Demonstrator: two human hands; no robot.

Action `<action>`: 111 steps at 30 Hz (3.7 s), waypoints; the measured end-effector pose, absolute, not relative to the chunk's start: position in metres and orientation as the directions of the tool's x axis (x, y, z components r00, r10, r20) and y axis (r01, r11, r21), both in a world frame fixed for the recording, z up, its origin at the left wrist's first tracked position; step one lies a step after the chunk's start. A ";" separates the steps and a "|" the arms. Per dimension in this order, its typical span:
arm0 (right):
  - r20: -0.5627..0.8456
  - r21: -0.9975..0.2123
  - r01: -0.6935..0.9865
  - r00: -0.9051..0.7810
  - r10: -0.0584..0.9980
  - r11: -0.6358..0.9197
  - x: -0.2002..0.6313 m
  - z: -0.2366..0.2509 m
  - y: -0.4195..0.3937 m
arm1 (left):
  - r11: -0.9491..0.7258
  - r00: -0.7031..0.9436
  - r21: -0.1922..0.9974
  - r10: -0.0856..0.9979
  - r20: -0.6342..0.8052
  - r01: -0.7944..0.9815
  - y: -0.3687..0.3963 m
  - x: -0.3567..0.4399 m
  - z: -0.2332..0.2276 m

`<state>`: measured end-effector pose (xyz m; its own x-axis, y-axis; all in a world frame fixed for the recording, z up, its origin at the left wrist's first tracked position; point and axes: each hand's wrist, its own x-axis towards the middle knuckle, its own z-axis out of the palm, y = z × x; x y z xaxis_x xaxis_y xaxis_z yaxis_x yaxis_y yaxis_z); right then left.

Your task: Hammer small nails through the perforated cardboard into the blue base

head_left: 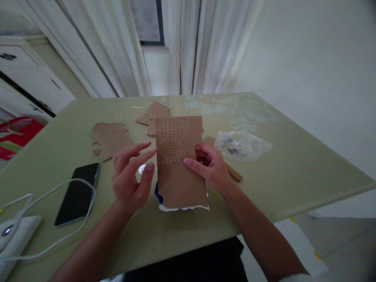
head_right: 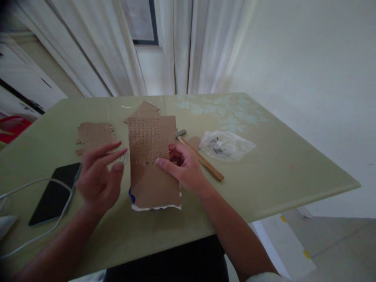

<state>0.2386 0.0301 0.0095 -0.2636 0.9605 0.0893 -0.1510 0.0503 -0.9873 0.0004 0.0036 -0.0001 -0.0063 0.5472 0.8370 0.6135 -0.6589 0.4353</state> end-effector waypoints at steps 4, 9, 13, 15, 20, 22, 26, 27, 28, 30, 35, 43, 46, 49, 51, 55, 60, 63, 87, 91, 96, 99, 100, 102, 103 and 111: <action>0.093 -0.991 -0.124 -0.317 0.944 0.056 0.238 0.011 0.027 | -0.756 0.275 0.240 0.486 0.830 0.609 -0.002 0.003 0.006; 0.114 -0.987 -0.146 -0.368 0.923 0.064 0.236 0.012 0.023 | -0.834 0.315 0.207 0.406 0.858 0.511 -0.002 0.006 0.003; 0.130 -0.986 -0.143 -0.378 0.917 0.081 0.236 0.013 0.021 | -0.858 0.300 0.220 0.385 0.873 0.463 -0.004 0.006 0.003; 0.122 -0.987 -0.144 -0.384 0.915 0.071 0.236 0.013 0.021 | -0.867 0.289 0.248 0.394 0.873 0.433 -0.007 0.007 0.004; 0.122 -0.990 -0.112 -0.363 0.924 0.087 0.235 0.008 0.025 | -0.860 0.141 0.365 0.436 0.889 0.357 -0.008 0.007 0.004; 0.117 -0.990 -0.119 -0.359 0.926 0.079 0.235 0.007 0.026 | -0.778 -0.021 0.399 0.447 0.895 0.486 -0.002 0.000 0.005; 0.103 -0.983 -0.176 -0.333 0.937 0.046 0.237 0.008 0.026 | -0.213 -0.272 0.601 0.743 0.611 0.770 0.022 -0.032 0.006; 0.100 -0.980 -0.194 -0.328 0.939 0.037 0.237 0.008 0.026 | -0.068 -0.244 0.554 0.849 0.469 0.830 0.028 -0.042 0.005; 0.096 -0.977 -0.210 -0.323 0.941 0.028 0.238 0.009 0.026 | 0.055 -0.230 0.462 0.915 0.332 0.885 0.034 -0.051 0.003; 0.090 -0.971 -0.238 -0.315 0.945 0.013 0.238 0.011 0.025 | 0.191 -0.233 0.276 0.964 0.130 0.942 0.042 -0.064 -0.002; 0.093 -0.959 -0.285 -0.326 0.941 -0.003 0.237 0.012 0.026 | 0.222 -0.224 0.163 0.974 -0.002 0.961 0.050 -0.071 -0.014; 0.081 -0.961 -0.274 -0.341 0.937 -0.017 0.239 0.009 0.026 | -0.237 0.006 0.542 0.920 0.392 0.806 0.034 -0.039 -0.004; 0.076 -0.961 -0.274 -0.359 0.930 -0.028 0.239 0.008 0.026 | -0.573 0.190 0.650 0.804 0.563 0.500 0.016 -0.014 0.002; 0.074 -0.963 -0.267 -0.369 0.926 -0.029 0.240 0.007 0.026 | -0.649 0.190 0.655 0.751 0.632 0.388 0.004 0.003 0.004; 0.073 -0.967 -0.253 -0.366 0.928 -0.024 0.240 0.007 0.026 | -0.659 0.166 0.655 0.741 0.651 0.371 0.000 0.009 0.004; 0.076 -0.978 -0.208 -0.386 0.919 -0.007 0.240 0.009 0.025 | -0.674 0.147 0.653 0.726 0.671 0.346 -0.004 0.011 0.002; 0.097 -0.986 -0.161 -0.386 0.917 0.036 0.238 0.013 0.023 | -0.652 0.136 0.672 0.746 0.652 0.352 -0.009 0.009 0.000; 0.090 -0.991 -0.128 -0.381 0.920 0.044 0.237 0.012 0.025 | -0.595 0.119 0.718 0.793 0.598 0.362 -0.006 0.009 -0.003; 0.153 -0.988 -0.055 -0.275 0.949 0.143 0.231 0.005 0.027 | -0.723 -0.026 0.519 0.572 0.820 0.455 -0.010 0.008 0.010; 0.086 -0.989 -0.135 -0.244 0.966 0.054 0.235 0.006 0.027 | -0.218 -0.297 0.676 0.774 0.559 0.704 0.017 -0.028 0.009; 0.018 -0.974 -0.223 -0.266 0.964 -0.043 0.238 0.009 0.025 | 0.193 -0.226 0.220 0.965 0.135 0.956 0.043 -0.066 -0.002; 0.013 -0.966 -0.252 -0.268 0.963 -0.057 0.240 0.008 0.025 | 0.196 -0.203 0.113 0.978 0.048 0.974 0.045 -0.069 -0.011; 0.016 -0.964 -0.262 -0.268 0.963 -0.057 0.240 0.008 0.025 | 0.182 -0.187 0.115 0.982 0.038 0.977 0.045 -0.068 -0.013; 0.022 -0.958 -0.280 -0.274 0.962 -0.058 0.240 0.006 0.026 | 0.168 -0.172 0.134 0.985 0.017 0.977 0.045 -0.066 -0.015; 0.024 -0.957 -0.285 -0.279 0.960 -0.059 0.240 0.006 0.026 | 0.169 -0.172 0.143 0.985 0.005 0.975 0.046 -0.065 -0.015; 0.020 -0.951 -0.295 -0.367 0.930 -0.096 0.241 0.007 0.025 | -0.375 0.103 0.591 0.892 0.441 0.714 0.025 -0.028 0.002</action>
